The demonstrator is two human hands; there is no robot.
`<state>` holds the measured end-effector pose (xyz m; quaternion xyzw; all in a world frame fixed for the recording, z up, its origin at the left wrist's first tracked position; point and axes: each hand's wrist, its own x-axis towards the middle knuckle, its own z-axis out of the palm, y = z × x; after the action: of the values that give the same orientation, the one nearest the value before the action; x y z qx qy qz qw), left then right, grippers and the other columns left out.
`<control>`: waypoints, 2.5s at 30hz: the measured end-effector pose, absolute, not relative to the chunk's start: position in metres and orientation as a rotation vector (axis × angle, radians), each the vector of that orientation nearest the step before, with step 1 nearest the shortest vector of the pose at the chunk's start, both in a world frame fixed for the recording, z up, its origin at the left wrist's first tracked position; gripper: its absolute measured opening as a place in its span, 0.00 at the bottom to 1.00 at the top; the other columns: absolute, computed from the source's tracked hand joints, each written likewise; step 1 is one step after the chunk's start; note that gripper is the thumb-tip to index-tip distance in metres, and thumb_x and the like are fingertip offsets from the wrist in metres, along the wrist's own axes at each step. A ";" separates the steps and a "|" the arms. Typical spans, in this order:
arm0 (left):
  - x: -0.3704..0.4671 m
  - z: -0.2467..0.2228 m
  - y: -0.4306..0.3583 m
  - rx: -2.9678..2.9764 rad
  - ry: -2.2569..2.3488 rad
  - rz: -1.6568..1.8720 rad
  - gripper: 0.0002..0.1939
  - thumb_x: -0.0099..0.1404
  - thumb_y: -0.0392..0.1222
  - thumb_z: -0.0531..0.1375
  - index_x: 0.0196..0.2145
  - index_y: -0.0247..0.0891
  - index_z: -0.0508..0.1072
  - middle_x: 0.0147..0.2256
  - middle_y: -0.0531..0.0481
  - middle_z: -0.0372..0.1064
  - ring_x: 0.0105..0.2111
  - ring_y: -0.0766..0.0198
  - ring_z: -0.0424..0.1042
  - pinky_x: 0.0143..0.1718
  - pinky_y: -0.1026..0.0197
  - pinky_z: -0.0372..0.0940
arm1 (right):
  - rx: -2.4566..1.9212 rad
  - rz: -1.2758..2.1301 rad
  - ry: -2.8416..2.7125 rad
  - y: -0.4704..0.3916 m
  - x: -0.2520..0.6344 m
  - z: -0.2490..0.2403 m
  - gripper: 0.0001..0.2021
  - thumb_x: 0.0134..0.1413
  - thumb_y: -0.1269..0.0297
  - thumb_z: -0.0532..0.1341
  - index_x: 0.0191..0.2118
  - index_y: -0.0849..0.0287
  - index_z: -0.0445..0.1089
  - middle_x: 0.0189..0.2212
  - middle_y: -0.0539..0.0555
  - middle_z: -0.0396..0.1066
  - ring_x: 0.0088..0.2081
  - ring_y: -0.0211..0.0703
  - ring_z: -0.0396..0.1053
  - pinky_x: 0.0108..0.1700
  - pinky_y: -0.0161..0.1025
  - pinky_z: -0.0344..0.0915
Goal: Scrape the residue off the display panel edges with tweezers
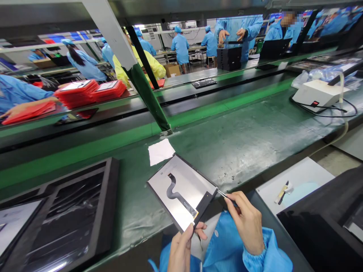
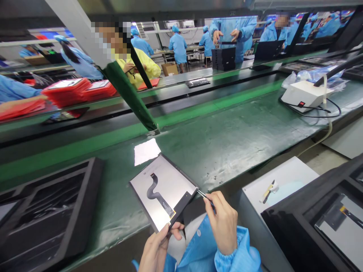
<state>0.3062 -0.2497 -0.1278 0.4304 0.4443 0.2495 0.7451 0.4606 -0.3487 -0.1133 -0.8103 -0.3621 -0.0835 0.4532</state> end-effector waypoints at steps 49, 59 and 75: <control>0.309 -0.128 -0.253 0.983 1.026 0.489 0.23 0.55 0.60 0.66 0.21 0.34 0.80 0.23 0.41 0.75 0.40 0.43 0.76 0.51 0.50 0.66 | -2.069 0.060 -0.879 -0.355 0.476 -0.113 0.15 0.67 0.57 0.53 0.33 0.55 0.72 0.28 0.48 0.74 0.27 0.38 0.73 0.29 0.31 0.62; 0.308 -0.131 -0.252 0.990 1.011 0.487 0.23 0.55 0.60 0.66 0.19 0.35 0.78 0.22 0.42 0.74 0.40 0.45 0.76 0.53 0.49 0.64 | -2.168 -0.118 -1.031 -0.353 0.473 -0.110 0.19 0.72 0.57 0.48 0.34 0.55 0.71 0.28 0.49 0.74 0.26 0.37 0.73 0.28 0.33 0.61; 0.302 -0.139 -0.247 1.009 1.050 0.508 0.21 0.53 0.59 0.67 0.22 0.35 0.79 0.23 0.42 0.75 0.38 0.45 0.76 0.49 0.51 0.67 | -2.108 0.046 -0.989 -0.351 0.481 -0.108 0.19 0.70 0.57 0.50 0.29 0.55 0.70 0.25 0.48 0.70 0.24 0.36 0.69 0.28 0.32 0.60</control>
<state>0.3025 -0.2472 -0.1389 0.4560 0.4747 0.2296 0.7170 0.4806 -0.3514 -0.1084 -0.8316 -0.3899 0.0180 0.3951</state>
